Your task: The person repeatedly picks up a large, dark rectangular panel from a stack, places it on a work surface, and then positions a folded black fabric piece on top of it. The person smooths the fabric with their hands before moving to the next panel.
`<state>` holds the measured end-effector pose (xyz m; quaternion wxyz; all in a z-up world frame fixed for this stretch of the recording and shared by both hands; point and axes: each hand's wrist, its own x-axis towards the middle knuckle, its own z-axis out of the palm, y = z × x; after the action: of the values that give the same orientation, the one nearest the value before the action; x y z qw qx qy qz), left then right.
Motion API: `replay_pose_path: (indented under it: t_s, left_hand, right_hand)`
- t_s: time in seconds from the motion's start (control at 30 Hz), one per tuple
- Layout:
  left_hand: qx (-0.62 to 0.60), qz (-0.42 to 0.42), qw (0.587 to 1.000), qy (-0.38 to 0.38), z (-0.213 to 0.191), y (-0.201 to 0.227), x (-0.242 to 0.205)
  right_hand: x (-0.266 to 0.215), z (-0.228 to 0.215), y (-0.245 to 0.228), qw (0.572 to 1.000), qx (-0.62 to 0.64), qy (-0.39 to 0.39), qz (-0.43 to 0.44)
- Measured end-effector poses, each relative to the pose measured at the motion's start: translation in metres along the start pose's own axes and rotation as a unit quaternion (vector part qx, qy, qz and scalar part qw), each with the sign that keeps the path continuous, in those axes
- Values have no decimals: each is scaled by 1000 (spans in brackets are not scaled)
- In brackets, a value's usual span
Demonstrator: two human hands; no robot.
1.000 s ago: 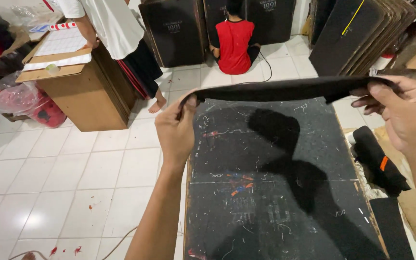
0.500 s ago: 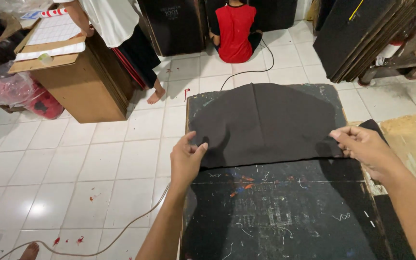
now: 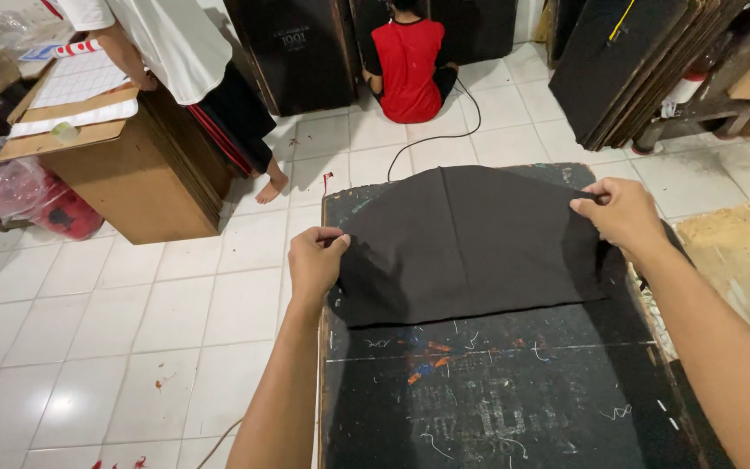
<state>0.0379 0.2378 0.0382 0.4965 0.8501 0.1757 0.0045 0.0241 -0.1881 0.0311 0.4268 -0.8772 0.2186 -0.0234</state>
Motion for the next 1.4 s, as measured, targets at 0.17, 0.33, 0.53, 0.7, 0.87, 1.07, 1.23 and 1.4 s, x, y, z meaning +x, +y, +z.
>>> replay_pose_path:
  t_s: [0.17, 0.33, 0.53, 0.7, 0.87, 1.07, 1.23, 1.4]
  left_hand:
    - [50, 11, 999, 13, -3, -1, 2]
    - [52, 51, 997, 35, -1, -7, 6]
    - [168, 21, 983, 69, -1, -6, 13]
    - [168, 48, 984, 25, -7, -13, -11]
    - [117, 81, 988, -54, -7, -19, -87]
    - [99, 162, 981, -29, -1, -50, -114]
    - [152, 167, 974, -27, -3, -49, -122]
    - [157, 168, 973, -33, -10, -48, -131]
  right_hand:
    - [10, 1, 23, 998, -56, 27, -23]
    - [1, 1, 12, 987, -150, 50, 1]
    - [-32, -10, -17, 993, -105, 30, 32]
    - [-86, -22, -29, 997, -47, -31, 57]
    - [-117, -20, 9, 994, -22, -91, 50]
    - [-85, -2, 103, 995, -33, -76, -59]
    - [-68, 7, 168, 996, -49, -27, -71]
    - [-95, 4, 137, 998, -51, -16, -42]
